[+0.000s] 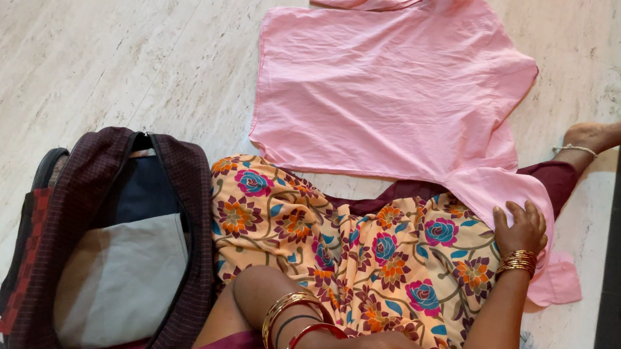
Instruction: The person sits on the floor and folds a pink shirt by hand. They smooth the fabric, fold the sleeves and body, and then place the folded shirt into a nearby bag.
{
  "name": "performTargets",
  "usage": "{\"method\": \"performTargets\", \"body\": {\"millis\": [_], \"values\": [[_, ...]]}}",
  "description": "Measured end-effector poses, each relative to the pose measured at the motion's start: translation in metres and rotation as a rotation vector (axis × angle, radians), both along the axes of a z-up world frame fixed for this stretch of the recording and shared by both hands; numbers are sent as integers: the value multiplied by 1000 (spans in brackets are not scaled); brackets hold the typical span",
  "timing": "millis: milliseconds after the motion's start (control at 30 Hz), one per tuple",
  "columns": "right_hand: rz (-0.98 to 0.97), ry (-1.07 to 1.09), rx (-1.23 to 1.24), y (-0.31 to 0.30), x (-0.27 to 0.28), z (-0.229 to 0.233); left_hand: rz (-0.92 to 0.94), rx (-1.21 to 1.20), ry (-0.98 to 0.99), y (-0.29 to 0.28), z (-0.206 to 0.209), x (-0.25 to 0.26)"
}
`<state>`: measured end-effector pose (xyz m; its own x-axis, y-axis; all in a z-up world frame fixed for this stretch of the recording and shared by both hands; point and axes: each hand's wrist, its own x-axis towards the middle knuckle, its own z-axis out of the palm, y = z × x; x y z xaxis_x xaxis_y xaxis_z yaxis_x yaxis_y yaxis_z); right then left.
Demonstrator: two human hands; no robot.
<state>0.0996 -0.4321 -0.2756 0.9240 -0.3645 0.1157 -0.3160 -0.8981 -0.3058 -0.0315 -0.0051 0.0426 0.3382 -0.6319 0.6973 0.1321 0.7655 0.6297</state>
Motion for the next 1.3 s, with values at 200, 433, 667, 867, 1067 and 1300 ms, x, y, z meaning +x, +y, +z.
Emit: {"method": "performTargets", "body": {"millis": [200, 433, 667, 867, 1067, 1300], "values": [[4, -3, 4, -1, 0, -1, 84, 49, -126, -8, 6, 5], [14, -17, 0, -1, -1, -3, 343, 58, -292, 5, 35, 12], [-1, 3, -4, -3, 1, -5, 263, 193, -240, -2, 29, 1], [4, -1, 48, -12, -3, -16, 132, 180, 15, -11, 24, -14], [7, -24, 47, -13, -4, -19, 16, 130, 195, -17, 11, 0], [21, -30, 46, -17, -4, -23, -57, 45, 527, -26, 20, 15]]}}
